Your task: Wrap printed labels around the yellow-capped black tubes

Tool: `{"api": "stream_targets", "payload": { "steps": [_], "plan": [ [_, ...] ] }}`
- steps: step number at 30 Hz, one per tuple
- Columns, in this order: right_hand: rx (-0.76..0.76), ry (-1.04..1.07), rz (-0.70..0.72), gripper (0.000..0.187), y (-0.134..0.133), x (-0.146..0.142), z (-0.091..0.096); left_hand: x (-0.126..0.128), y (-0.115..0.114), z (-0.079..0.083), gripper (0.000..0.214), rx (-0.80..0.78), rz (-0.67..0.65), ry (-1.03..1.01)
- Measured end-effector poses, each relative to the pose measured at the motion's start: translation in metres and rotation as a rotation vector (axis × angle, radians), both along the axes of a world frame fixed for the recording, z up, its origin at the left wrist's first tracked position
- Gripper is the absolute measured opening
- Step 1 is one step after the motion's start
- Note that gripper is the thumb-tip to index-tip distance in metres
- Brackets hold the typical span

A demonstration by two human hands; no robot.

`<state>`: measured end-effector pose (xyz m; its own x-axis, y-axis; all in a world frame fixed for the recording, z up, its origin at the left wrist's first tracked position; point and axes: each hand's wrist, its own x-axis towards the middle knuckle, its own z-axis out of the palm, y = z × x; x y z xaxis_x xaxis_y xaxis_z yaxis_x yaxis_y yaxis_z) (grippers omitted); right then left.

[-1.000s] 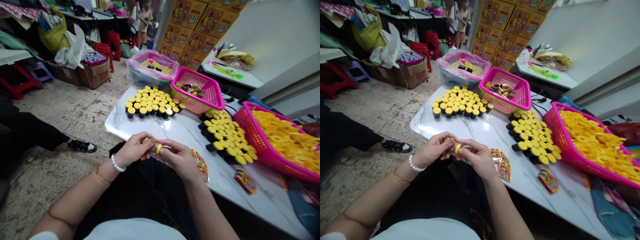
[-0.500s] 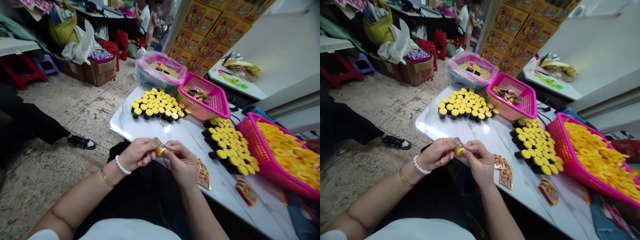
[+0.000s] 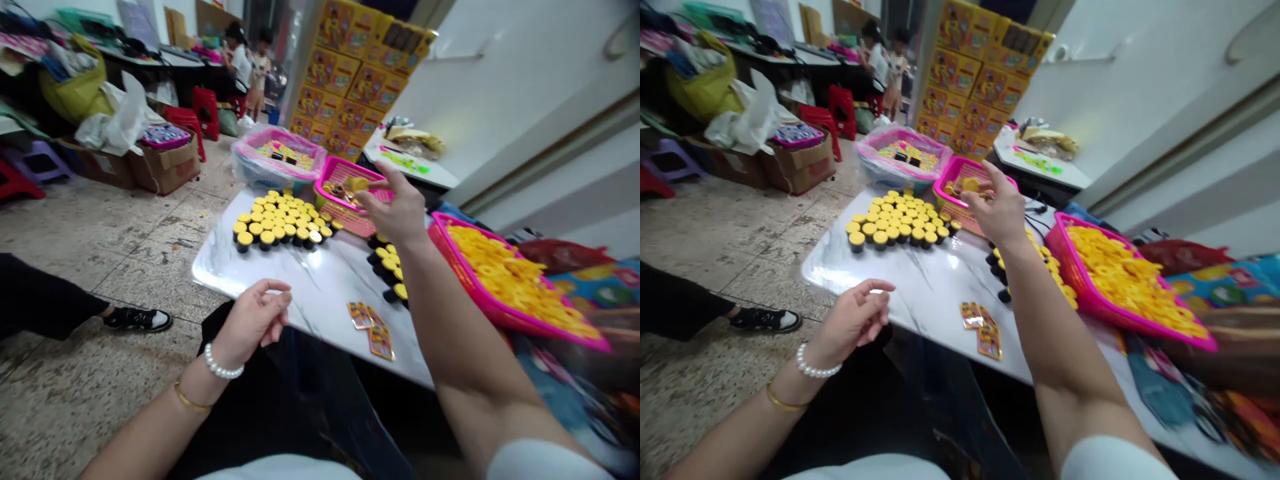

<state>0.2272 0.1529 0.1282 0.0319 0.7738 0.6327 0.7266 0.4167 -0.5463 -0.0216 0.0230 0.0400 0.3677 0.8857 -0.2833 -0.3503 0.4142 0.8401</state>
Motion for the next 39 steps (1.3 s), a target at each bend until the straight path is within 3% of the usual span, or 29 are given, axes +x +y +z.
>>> {"api": "stream_targets", "payload": {
  "steps": [2, 4, 8, 11, 15, 20, 25, 29, 32, 36, 39],
  "plan": [
    [-0.043, -0.099, -0.061, 0.028, -0.009, 0.012, 0.003, -0.008, -0.005, -0.003, 0.055, 0.004, 0.012, 0.063],
    [-0.114, -0.251, -0.086, 0.013, -0.042, 0.018, -0.011, -0.015, -0.011, -0.010, 0.054, -0.025, 0.042, 0.111],
    [-0.408, -0.347, -0.044, 0.012, -0.120, 0.037, -0.065, -0.017, -0.020, -0.024, 0.052, -0.092, 0.037, 0.158],
    [-0.513, -0.266, -0.074, 0.020, -0.149, 0.054, -0.098, -0.008, -0.021, -0.025, 0.049, -0.078, -0.033, 0.165],
    [-0.490, -0.249, -0.080, 0.023, -0.147, 0.060, -0.111, 0.012, -0.017, -0.015, 0.048, -0.021, -0.088, 0.146],
    [-0.310, -0.400, -0.030, 0.023, -0.143, 0.045, -0.095, 0.031, -0.018, -0.008, 0.048, 0.037, -0.034, 0.136],
    [-0.032, -0.350, 0.055, 0.012, -0.154, -0.005, -0.073, 0.044, -0.013, -0.008, 0.049, 0.123, 0.026, 0.146],
    [0.049, -0.225, 0.121, 0.008, -0.154, -0.052, -0.065, 0.038, -0.003, -0.001, 0.041, 0.234, 0.112, 0.126],
    [-0.118, 0.084, 0.085, 0.014, -0.144, -0.075, -0.068, 0.023, 0.001, 0.001, 0.032, 0.258, 0.237, 0.116],
    [-0.594, 0.473, 0.236, 0.039, -0.131, -0.097, -0.082, 0.004, 0.001, -0.005, 0.026, 0.271, 0.290, 0.181],
    [-0.643, 0.627, 0.218, 0.048, -0.128, -0.112, -0.094, -0.004, -0.004, -0.010, 0.025, 0.297, 0.347, 0.251]
  ]
}}
